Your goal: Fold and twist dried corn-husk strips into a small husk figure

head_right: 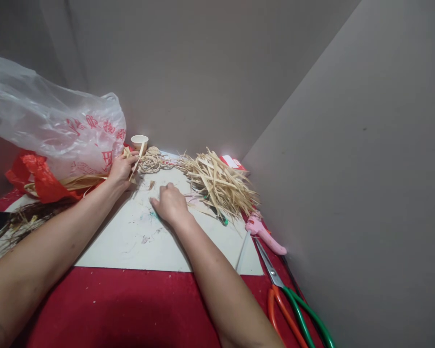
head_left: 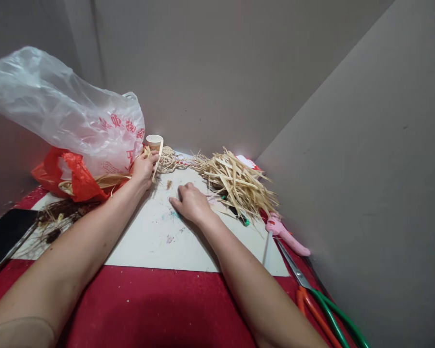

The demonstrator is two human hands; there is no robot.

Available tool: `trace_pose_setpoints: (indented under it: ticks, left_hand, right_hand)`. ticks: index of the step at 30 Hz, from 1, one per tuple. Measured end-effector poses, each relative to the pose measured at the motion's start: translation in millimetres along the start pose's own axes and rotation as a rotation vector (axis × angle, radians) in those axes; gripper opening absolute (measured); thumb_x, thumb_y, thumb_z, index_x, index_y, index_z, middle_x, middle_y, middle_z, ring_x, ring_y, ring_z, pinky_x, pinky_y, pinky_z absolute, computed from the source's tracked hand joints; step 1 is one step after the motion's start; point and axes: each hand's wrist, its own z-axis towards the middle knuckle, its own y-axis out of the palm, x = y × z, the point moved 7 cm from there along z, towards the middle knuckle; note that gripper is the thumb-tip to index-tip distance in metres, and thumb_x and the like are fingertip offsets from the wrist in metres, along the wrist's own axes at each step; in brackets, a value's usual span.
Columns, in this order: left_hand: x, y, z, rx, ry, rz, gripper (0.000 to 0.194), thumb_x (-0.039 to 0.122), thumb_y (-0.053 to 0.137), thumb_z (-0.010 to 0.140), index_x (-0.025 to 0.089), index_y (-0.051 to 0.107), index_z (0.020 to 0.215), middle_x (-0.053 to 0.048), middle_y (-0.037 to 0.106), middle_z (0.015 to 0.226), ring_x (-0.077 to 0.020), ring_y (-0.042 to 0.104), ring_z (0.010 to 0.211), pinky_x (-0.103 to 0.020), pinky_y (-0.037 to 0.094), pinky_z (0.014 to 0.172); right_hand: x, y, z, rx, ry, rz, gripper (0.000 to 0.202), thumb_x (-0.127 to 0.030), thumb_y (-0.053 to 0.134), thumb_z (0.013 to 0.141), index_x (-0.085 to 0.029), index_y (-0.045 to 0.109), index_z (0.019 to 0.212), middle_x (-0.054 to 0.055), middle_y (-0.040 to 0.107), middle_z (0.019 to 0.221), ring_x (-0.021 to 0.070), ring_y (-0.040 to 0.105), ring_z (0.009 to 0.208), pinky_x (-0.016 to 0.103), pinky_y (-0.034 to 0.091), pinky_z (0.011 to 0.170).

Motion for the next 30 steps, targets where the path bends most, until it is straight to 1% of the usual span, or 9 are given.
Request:
trace_pose_setpoints:
  ticks: [3,5,9,12,18,21,24,27,30]
  left_hand:
    - [10,4.0,-3,-0.032,0.032,-0.016,0.022,0.008,0.062,0.058,0.014,0.059,0.079,0.007,0.054,0.049,-0.0021,0.034,0.033,-0.015,0.024,0.036]
    - [18,7.0,-5,-0.058,0.049,-0.023,0.023,0.008,0.063,0.058,0.014,0.059,0.08,0.008,0.052,0.048,-0.0021,0.033,0.033,-0.016,0.022,0.035]
    - [29,12.7,-8,-0.103,0.057,-0.033,0.027,0.011,0.063,0.057,0.014,0.059,0.083,0.006,0.054,0.05,-0.0026,0.034,0.034,-0.016,0.021,0.034]
    - [32,17.1,-9,-0.135,0.059,-0.036,0.028,0.011,0.064,0.057,0.014,0.059,0.085,0.007,0.053,0.05,-0.0018,0.031,0.033,-0.016,0.018,0.034]
    - [49,27.3,-18,-0.201,0.106,-0.056,0.031,0.013,0.064,0.06,0.013,0.059,0.09,0.006,0.053,0.055,-0.0013,0.03,0.034,-0.016,0.018,0.034]
    - [63,35.5,-30,-0.231,0.132,-0.059,0.034,0.011,0.062,0.063,0.013,0.06,0.097,0.005,0.055,0.061,-0.0012,0.032,0.036,-0.016,0.02,0.036]
    - [66,45.6,-42,-0.266,0.111,-0.026,0.036,0.012,0.062,0.067,0.014,0.062,0.102,0.003,0.058,0.065,-0.0014,0.036,0.038,-0.015,0.024,0.04]
    - [50,52.6,-47,-0.328,0.034,0.017,0.032,0.011,0.064,0.067,0.013,0.061,0.099,0.002,0.061,0.065,-0.0012,0.035,0.038,-0.015,0.023,0.04]
    - [24,50.3,-42,-0.387,-0.058,0.038,0.033,0.01,0.066,0.064,0.012,0.061,0.096,0.001,0.063,0.062,-0.0008,0.031,0.037,-0.016,0.021,0.038]
  right_hand:
    - [-44,13,-13,-0.147,-0.401,0.222,0.03,-0.035,0.061,0.087,-0.02,0.067,0.112,0.01,0.068,0.115,0.0232,0.059,0.108,0.037,0.043,0.095]
    - [-55,17,-16,-0.186,-0.484,0.398,0.03,-0.034,0.054,0.091,-0.021,0.067,0.115,0.006,0.07,0.109,0.0185,0.063,0.1,0.033,0.045,0.092]
    - [-25,9,5,0.068,-0.214,0.248,0.042,-0.033,0.05,0.093,-0.018,0.057,0.132,0.014,0.059,0.132,0.0253,0.053,0.121,0.042,0.038,0.103]
    - [-9,13,11,0.01,-0.041,0.049,0.059,-0.043,0.051,0.092,-0.016,0.044,0.144,0.021,0.042,0.147,0.0343,0.036,0.137,0.055,0.029,0.109]
    - [-80,30,-26,-0.336,-0.617,0.505,0.04,-0.039,0.049,0.094,-0.022,0.062,0.127,0.008,0.062,0.132,0.0199,0.056,0.122,0.036,0.039,0.106]
    - [-62,24,-13,-0.186,-0.394,0.767,0.034,-0.032,0.049,0.093,-0.02,0.066,0.12,0.007,0.069,0.12,0.018,0.064,0.11,0.034,0.047,0.099]
    - [-21,12,1,0.094,-0.1,0.696,0.034,-0.024,0.056,0.085,-0.018,0.067,0.117,0.011,0.066,0.125,0.0228,0.058,0.118,0.043,0.04,0.106]
    - [-28,20,0,-0.113,-0.196,0.741,0.033,-0.025,0.07,0.073,-0.016,0.071,0.106,0.013,0.068,0.118,0.0254,0.06,0.116,0.045,0.041,0.105]
    - [-41,34,-5,-0.364,-0.167,1.121,0.027,-0.038,0.07,0.073,-0.017,0.069,0.089,0.007,0.073,0.084,0.0192,0.069,0.08,0.038,0.056,0.08]
